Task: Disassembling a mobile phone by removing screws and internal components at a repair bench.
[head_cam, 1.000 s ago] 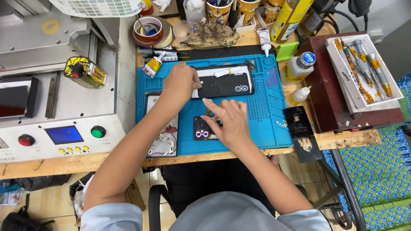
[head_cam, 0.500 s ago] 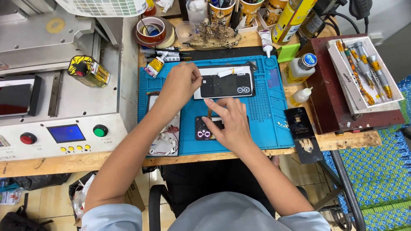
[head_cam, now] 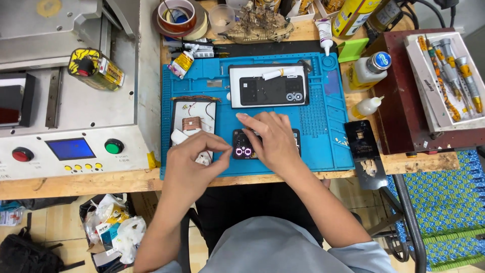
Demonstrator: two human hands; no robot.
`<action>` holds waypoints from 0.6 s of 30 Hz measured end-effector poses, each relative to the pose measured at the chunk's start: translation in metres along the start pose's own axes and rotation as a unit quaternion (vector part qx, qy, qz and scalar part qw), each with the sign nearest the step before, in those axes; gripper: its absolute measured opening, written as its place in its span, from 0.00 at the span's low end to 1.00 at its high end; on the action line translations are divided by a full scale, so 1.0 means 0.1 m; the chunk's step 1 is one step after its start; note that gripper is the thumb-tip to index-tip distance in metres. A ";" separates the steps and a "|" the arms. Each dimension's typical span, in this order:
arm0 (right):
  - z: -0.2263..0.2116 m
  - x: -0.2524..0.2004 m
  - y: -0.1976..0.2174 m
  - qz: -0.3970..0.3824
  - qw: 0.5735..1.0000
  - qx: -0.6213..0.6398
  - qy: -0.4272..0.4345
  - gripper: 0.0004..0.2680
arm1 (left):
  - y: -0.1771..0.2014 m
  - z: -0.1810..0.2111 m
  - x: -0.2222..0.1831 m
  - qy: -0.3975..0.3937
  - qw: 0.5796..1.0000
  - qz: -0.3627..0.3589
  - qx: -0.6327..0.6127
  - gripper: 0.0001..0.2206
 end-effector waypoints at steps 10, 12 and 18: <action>0.02 -0.13 0.03 -0.007 0.996 0.072 -0.045 0.21 | -0.44 -0.33 -0.69 0.059 0.959 0.157 -0.228 0.09; -0.10 -0.13 0.16 0.059 0.937 0.296 -0.177 0.34 | -0.54 -0.35 -0.76 0.033 0.938 0.196 -0.285 0.13; -0.57 -0.28 0.70 0.125 0.777 0.430 -0.443 0.39 | -0.68 -0.28 -0.98 0.008 0.928 0.169 -0.333 0.19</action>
Point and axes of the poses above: each hand's wrist, its own x-axis towards the middle knuckle, its own y-axis out of the back of the hand, z = x × y, the point moved 1 cm from there along x, towards the middle knuckle, and after that the axes turned 15 degrees about z, right-handed, at the moved point
